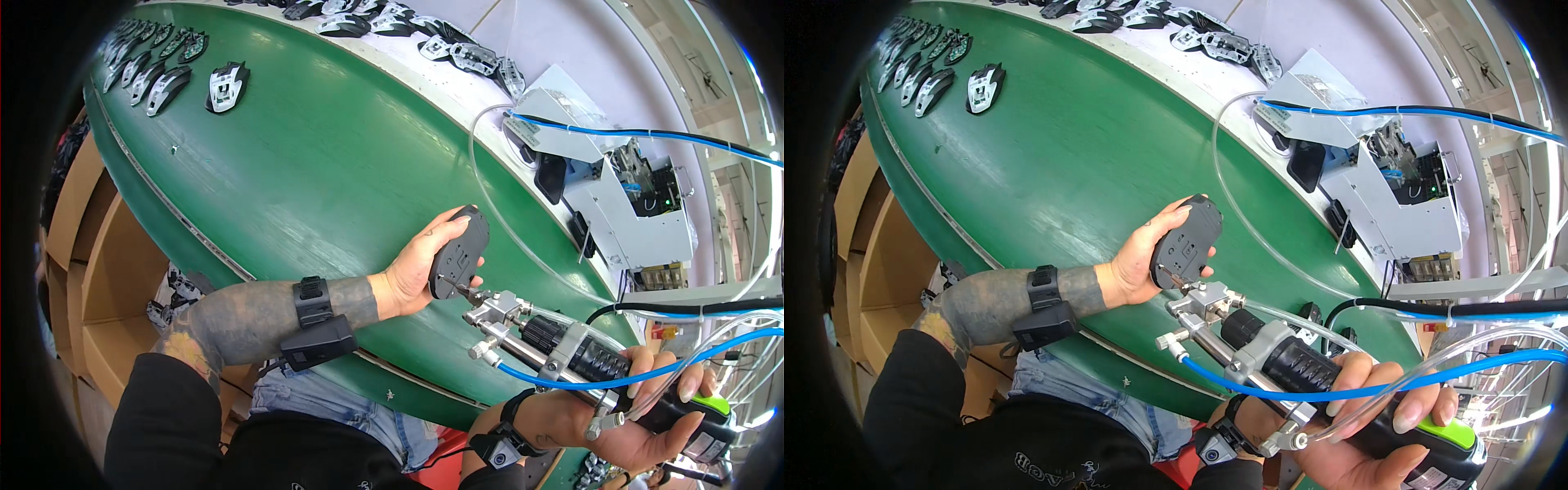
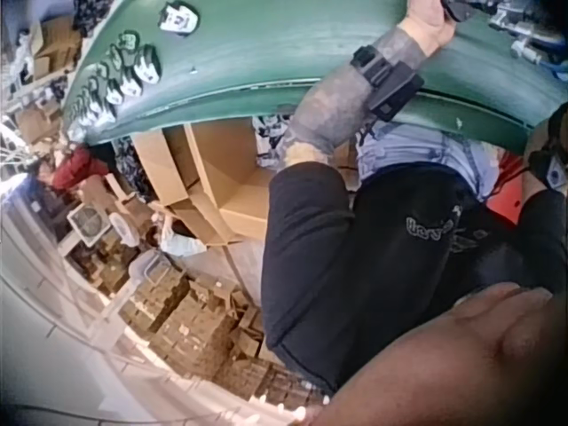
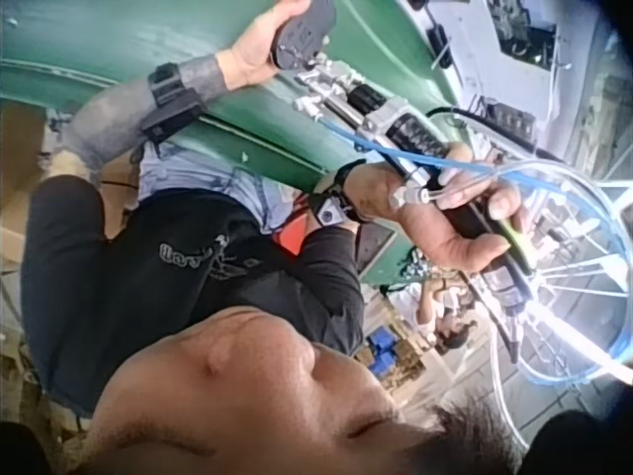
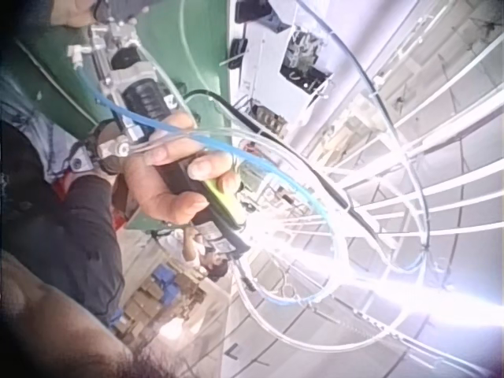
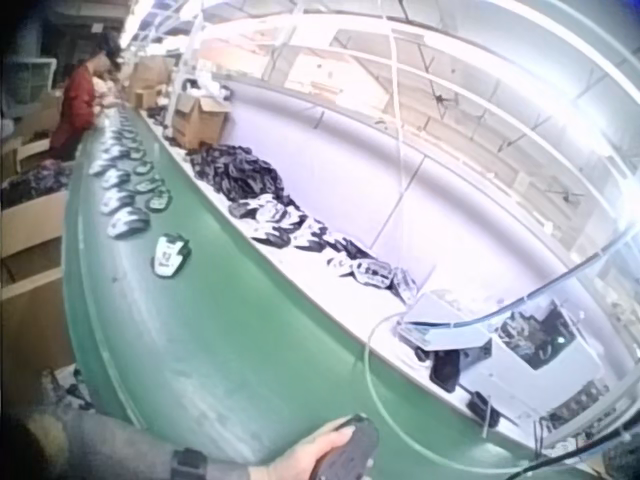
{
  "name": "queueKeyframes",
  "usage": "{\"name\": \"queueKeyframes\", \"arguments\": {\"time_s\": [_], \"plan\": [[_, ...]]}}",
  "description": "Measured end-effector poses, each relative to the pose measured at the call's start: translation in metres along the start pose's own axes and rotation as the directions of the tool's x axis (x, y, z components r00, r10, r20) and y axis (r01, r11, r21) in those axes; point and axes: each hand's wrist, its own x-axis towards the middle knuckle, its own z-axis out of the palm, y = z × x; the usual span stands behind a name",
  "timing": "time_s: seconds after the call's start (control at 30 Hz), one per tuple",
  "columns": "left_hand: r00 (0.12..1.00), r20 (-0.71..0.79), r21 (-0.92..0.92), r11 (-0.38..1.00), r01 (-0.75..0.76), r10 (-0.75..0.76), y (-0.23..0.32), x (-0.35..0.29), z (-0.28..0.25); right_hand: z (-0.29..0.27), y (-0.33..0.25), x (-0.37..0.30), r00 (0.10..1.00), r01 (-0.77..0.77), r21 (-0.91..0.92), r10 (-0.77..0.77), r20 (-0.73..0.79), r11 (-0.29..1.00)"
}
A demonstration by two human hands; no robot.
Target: The recorder uses an electric screwdriver to attach baseplates to computer mice on an industrial assembly line.
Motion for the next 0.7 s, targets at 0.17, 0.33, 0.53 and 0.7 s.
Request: {"name": "queueKeyframes", "arguments": {"time_s": [0.17, 0.33, 0.53, 0.7], "plan": [[0.999, -0.006, 0.007, 0.999, -0.036, 0.036, -0.0006, -0.0021, 0.0021, 0.0013, -0.0028, -0.0014, 1.0, 0.013, -0.024, -0.014, -0.018, 1.0], [0.998, 0.005, 0.04, 0.998, -0.056, 0.056, -0.0014, 0.0, 0.0007, -0.0018, -0.0079, -0.0005, 0.999, -0.053, 0.062, 0.052, 0.01, 0.997], [0.997, 0.044, -0.059, 0.996, -0.066, 0.069, 0.0017, -0.006, 0.006, 0.0016, -0.0057, -0.0027, 0.999, -0.042, 0.098, 0.04, 0.016, 0.994], [0.996, 0.07, -0.009, 0.998, -0.059, 0.06, 0.0082, -0.0096, 0.0032, 0.0047, 0.0, -0.0022, 0.997, -0.068, 0.107, 0.063, 0.05, 0.992]]}}
